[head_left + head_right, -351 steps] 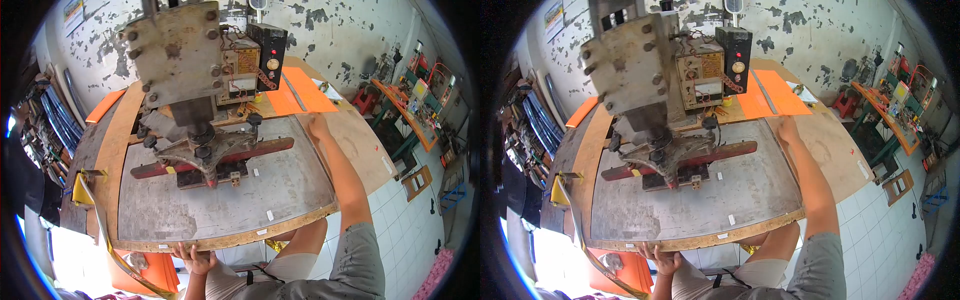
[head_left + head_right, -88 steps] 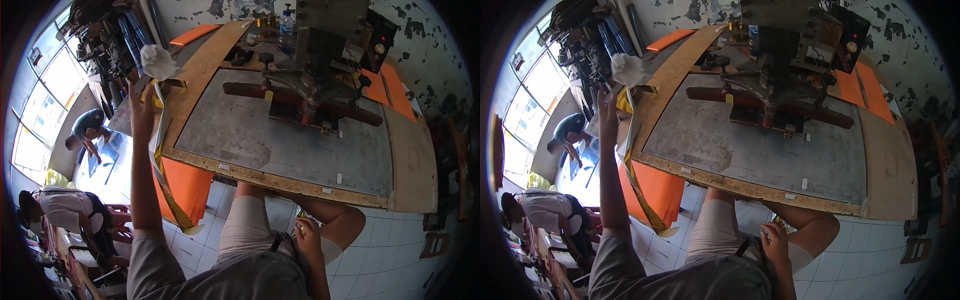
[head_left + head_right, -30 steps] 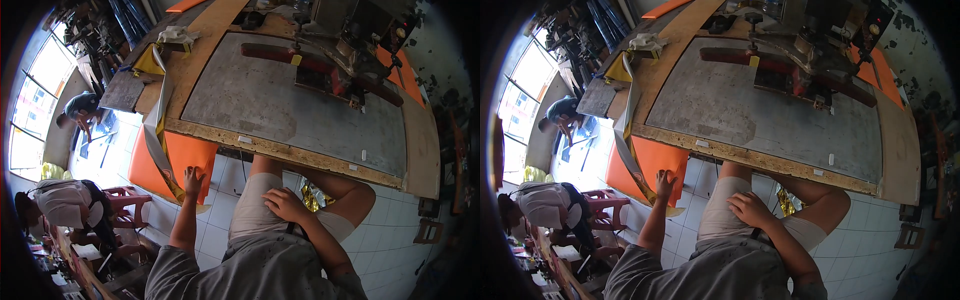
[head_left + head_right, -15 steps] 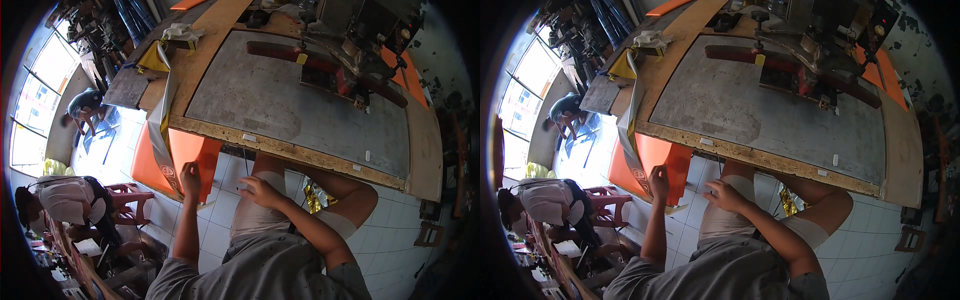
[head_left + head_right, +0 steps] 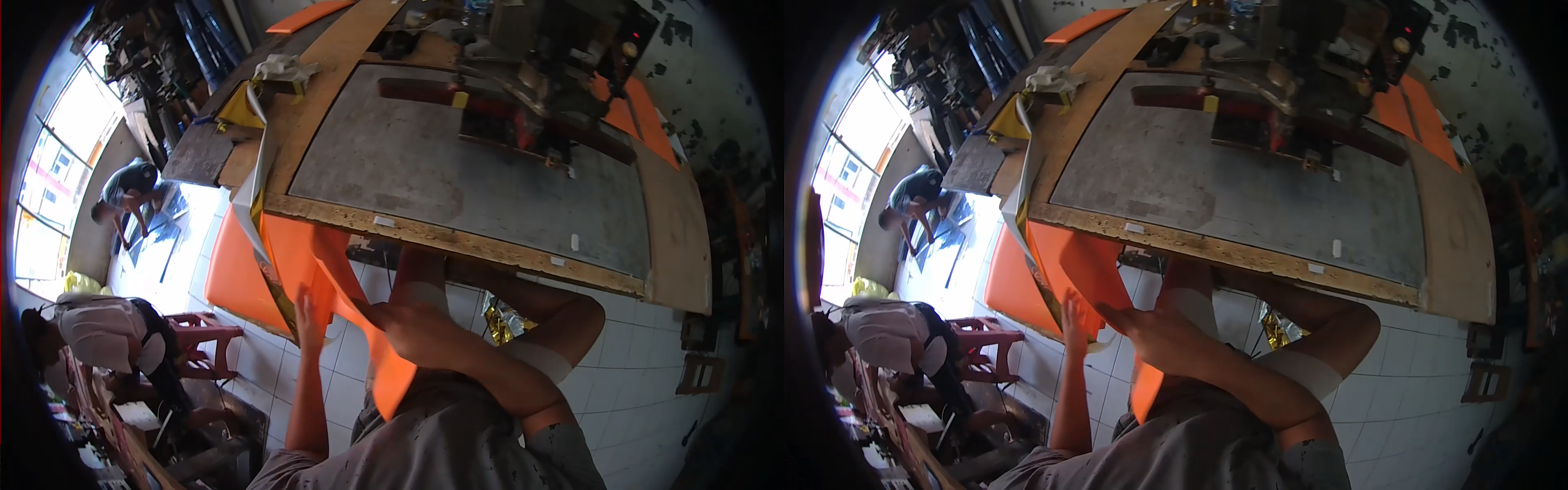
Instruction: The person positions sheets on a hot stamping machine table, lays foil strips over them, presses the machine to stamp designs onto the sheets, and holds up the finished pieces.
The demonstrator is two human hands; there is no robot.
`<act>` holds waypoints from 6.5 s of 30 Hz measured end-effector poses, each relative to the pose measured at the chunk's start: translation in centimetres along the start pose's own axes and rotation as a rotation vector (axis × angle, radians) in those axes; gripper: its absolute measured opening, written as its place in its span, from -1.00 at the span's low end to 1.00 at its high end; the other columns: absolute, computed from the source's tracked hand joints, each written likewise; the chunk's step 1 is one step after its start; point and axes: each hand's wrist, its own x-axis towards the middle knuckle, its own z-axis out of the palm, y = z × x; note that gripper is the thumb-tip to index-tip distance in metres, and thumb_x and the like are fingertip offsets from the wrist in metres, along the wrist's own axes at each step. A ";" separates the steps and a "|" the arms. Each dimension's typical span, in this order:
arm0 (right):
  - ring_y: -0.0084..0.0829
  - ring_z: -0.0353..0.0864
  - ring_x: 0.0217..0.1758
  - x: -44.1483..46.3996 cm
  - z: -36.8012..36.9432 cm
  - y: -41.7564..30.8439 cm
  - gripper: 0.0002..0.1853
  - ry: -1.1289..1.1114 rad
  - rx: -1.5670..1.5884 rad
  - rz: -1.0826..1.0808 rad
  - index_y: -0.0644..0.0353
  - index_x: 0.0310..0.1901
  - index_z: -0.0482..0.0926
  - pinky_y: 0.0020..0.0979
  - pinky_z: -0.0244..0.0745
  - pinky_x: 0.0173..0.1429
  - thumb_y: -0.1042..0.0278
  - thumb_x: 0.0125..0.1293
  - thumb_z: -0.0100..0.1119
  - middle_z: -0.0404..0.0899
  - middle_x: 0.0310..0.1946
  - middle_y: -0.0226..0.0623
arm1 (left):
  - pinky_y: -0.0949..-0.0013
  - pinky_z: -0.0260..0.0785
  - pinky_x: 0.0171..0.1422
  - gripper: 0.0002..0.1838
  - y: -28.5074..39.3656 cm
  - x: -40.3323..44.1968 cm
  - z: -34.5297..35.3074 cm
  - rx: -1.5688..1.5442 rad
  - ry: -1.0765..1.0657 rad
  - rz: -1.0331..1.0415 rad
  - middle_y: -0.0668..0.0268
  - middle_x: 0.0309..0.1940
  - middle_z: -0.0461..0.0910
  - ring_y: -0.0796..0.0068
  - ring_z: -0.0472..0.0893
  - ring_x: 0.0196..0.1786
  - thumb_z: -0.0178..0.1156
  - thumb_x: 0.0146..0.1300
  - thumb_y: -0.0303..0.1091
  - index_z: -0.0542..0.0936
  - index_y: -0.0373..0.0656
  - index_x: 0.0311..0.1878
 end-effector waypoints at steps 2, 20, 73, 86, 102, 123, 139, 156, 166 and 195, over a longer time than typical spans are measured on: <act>0.00 0.73 -0.27 -3.2 -6.2 -1.7 -0.49 -0.026 -0.021 -0.026 0.28 0.32 0.51 -0.11 0.66 -0.14 0.43 0.31 0.14 0.73 -0.18 -0.05 | 0.01 0.05 0.66 -0.28 -1.3 2.7 -1.6 0.116 -0.041 0.120 0.11 0.60 0.18 0.18 0.21 0.63 -0.15 0.67 0.11 0.02 -0.02 0.71; -0.43 0.52 0.35 -24.9 -19.4 6.1 -0.47 1.039 0.382 0.380 0.35 0.41 0.43 -0.35 0.36 0.45 0.30 0.52 0.23 0.57 0.29 -0.23 | 0.55 0.34 -0.34 -0.72 20.0 5.2 7.3 -0.073 -0.402 0.440 0.47 -0.33 0.55 0.72 0.49 -0.37 0.17 0.57 -0.40 0.57 -0.28 0.23; -0.46 0.70 0.04 -18.9 -25.2 -13.0 -0.64 0.611 0.143 -0.114 0.40 0.21 0.62 -0.41 0.57 0.17 0.47 0.43 0.26 0.71 0.08 -0.22 | -0.02 -0.10 0.70 -0.06 5.7 -7.0 16.2 -0.640 -0.413 -0.151 0.09 0.67 -0.02 0.05 0.07 0.67 0.23 0.52 0.02 -0.08 -0.19 0.68; -0.51 0.64 0.16 -23.9 -19.0 -8.0 -0.41 0.973 0.124 0.275 0.44 0.34 0.44 -0.47 0.52 0.25 0.27 0.43 0.41 0.67 0.13 -0.23 | 0.03 0.66 0.13 -0.23 9.5 2.8 -4.2 -0.659 -0.357 0.289 0.09 0.16 0.61 0.11 0.70 0.10 0.52 0.23 -0.04 0.47 -0.32 0.35; -0.13 0.65 0.27 -44.0 2.6 -2.0 -0.82 0.810 0.364 0.816 0.18 -0.39 0.64 -0.13 0.52 0.36 0.54 0.08 0.52 0.76 -0.16 -0.28 | 0.22 0.38 0.44 -0.90 13.7 -6.0 4.0 0.460 -1.127 0.236 0.28 -0.20 0.75 0.26 0.63 0.17 0.37 -0.16 -0.53 0.78 -0.15 -0.50; 0.27 0.24 0.54 -47.8 5.5 3.6 -0.44 0.343 -0.493 1.327 0.30 0.50 0.34 0.21 0.08 0.60 0.28 0.55 0.00 0.27 0.53 0.12 | 0.00 0.28 0.49 -0.85 15.6 -5.9 3.2 0.320 -1.200 0.219 0.31 -0.39 0.76 0.33 0.72 -0.07 0.46 -0.06 -0.62 0.75 -0.09 -0.51; -0.27 0.60 0.12 -38.6 -6.4 -0.3 -0.65 0.989 0.216 0.325 0.27 -0.22 0.66 -0.26 0.49 0.24 0.07 0.47 0.28 0.66 -0.21 -0.19 | 0.25 0.53 0.22 -0.78 18.1 -1.4 0.3 -0.240 -0.803 0.376 0.05 -0.17 0.71 0.28 0.73 0.02 0.26 0.46 -0.30 0.56 -0.25 -0.02; -0.35 0.62 -0.11 -15.9 -23.4 15.5 -0.65 0.636 -0.255 0.574 0.26 0.22 0.63 -0.37 0.51 0.03 0.55 0.43 0.17 0.65 0.12 -0.18 | 0.39 0.59 -0.01 -0.58 26.9 14.8 11.2 0.398 -0.454 0.313 0.17 -0.05 0.75 0.48 0.74 -0.07 0.30 0.41 -0.39 0.54 -0.37 0.26; 0.14 0.40 0.43 -9.7 -29.9 29.9 -0.49 0.479 -0.542 0.377 0.14 0.43 0.47 -0.02 0.31 0.49 0.38 0.47 0.03 0.52 0.28 0.12 | 0.40 0.51 0.03 -0.70 25.4 36.5 18.2 0.327 -0.534 0.474 0.25 -0.07 0.75 0.53 0.70 -0.09 0.33 0.40 -0.39 0.61 -0.34 0.11; -0.10 0.19 0.65 -16.2 -19.7 10.3 -0.47 0.345 -0.512 0.407 0.16 0.40 0.52 0.08 0.06 0.64 0.13 0.48 0.14 0.40 0.51 -0.27 | -0.05 0.26 0.54 -0.59 25.8 11.3 14.6 0.950 -0.464 0.804 0.13 0.36 0.54 0.01 0.45 0.47 0.17 0.48 -0.17 0.61 -0.17 0.26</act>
